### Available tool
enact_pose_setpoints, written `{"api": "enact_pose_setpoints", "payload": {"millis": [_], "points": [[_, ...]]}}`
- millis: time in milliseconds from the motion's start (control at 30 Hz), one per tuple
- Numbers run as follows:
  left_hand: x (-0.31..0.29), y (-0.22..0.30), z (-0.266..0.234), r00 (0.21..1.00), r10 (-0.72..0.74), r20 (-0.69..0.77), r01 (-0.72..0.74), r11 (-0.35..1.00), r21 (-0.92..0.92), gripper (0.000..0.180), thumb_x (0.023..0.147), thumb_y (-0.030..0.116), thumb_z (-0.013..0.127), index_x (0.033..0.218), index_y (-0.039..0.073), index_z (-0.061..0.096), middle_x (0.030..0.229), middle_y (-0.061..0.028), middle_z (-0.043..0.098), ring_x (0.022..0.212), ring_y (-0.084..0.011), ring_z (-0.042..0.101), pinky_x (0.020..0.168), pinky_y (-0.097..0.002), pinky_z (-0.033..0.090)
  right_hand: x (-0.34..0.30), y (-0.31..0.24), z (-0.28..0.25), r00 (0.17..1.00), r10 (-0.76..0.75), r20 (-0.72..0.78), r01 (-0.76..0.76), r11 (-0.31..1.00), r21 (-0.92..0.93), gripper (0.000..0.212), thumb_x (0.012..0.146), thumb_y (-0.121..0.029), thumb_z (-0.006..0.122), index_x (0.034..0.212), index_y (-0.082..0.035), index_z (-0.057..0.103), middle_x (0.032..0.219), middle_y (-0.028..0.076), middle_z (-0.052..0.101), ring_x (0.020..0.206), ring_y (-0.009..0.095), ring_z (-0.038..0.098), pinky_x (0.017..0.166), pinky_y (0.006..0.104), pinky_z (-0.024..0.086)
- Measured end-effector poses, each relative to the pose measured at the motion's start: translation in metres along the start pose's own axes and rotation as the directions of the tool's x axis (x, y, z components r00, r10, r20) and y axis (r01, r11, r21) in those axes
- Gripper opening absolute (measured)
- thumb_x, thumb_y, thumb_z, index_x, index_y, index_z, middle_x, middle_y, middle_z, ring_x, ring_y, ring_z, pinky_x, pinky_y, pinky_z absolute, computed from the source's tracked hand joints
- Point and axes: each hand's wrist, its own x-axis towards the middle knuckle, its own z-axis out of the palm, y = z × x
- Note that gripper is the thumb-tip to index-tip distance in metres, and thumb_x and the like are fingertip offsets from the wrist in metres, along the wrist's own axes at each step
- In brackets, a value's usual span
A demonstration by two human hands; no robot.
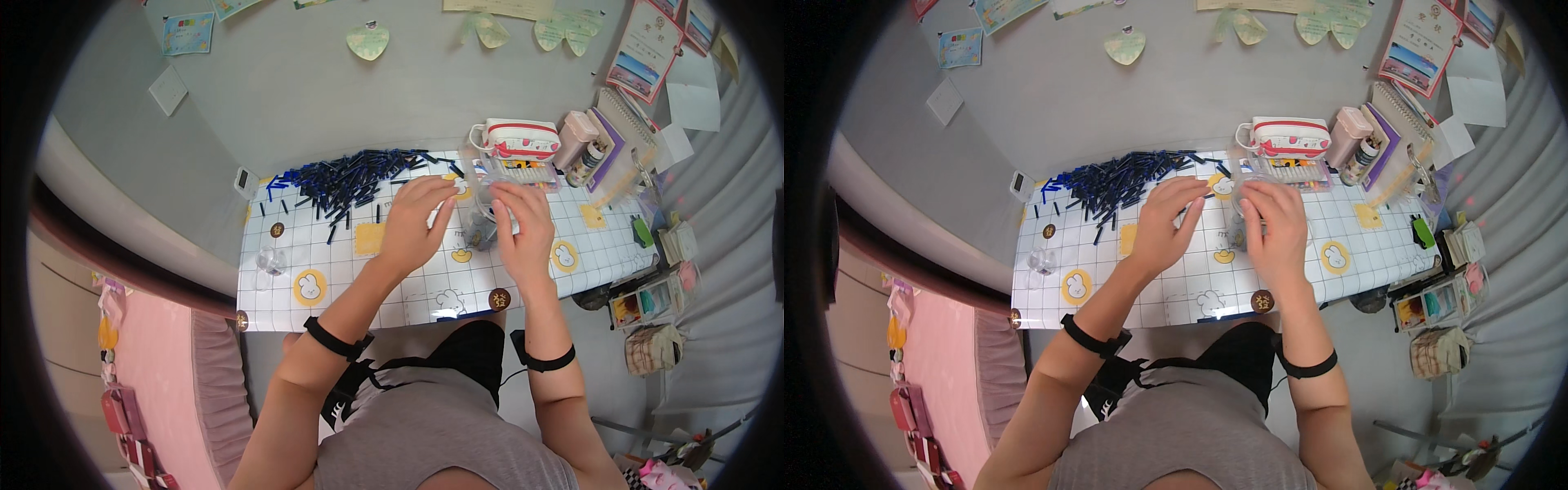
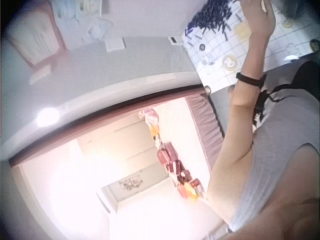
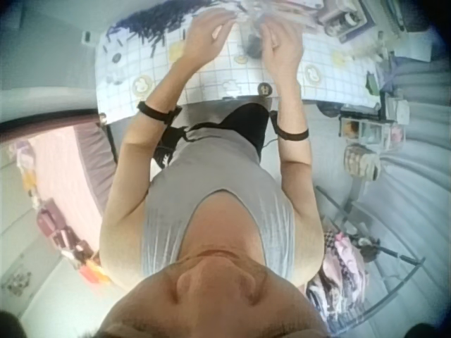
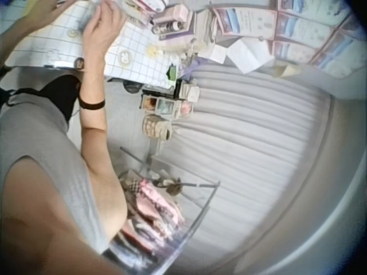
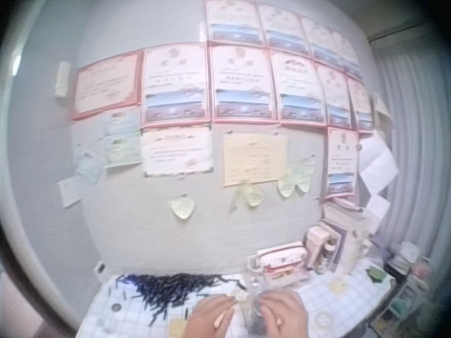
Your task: The person assembles several pen components by hand, including inserting internal parts into pen barrels and attaching clips or caps on a desk.
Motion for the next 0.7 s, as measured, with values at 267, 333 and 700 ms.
{"api": "enact_pose_setpoints", "payload": {"millis": [267,333,700], "points": [[-0.056,-0.038,-0.054,0.977,-0.184,-0.103,0.197,0.971,0.134,0.018,0.101,0.005,0.072,0.118,0.003,0.078,0.123,-0.0145,0.077,0.119,-0.0358,0.07,0.106,-0.0457,0.052,-0.029,-0.033,0.062,0.986,-0.101,0.13,0.078,0.982,0.172,0.021,0.098,-0.006,0.074,0.118,-0.002,0.076,0.122,0.012,0.074,0.115,0.036,0.065,0.1,0.0458,0.053],[-0.08,-0.058,-0.064,0.973,-0.211,-0.092,0.224,0.96,0.169,0.023,0.101,0.006,0.073,0.123,0.002,0.076,0.127,-0.016,0.075,0.121,-0.0375,0.068,0.107,-0.0466,0.051,-0.04,-0.036,0.081,0.927,0.009,0.375,-0.055,0.992,0.11,0.029,0.101,-0.01,0.072,0.128,0.0,0.072,0.136,0.015,0.068,0.125,0.037,0.062,0.106,0.048,0.052],[-0.159,-0.096,-0.088,0.906,-0.405,-0.123,0.409,0.763,0.501,0.06,0.097,0.004,0.07,0.154,-0.003,0.05,0.152,-0.0274,0.05,0.141,-0.0463,0.049,0.118,-0.0568,0.039,-0.052,0.039,0.173,0.787,0.261,0.559,0.064,0.867,-0.495,0.063,0.098,-0.008,0.06,0.157,0.009,0.047,0.16,0.043,0.04,0.147,0.06,0.043,0.126,0.0569,0.036]]}}
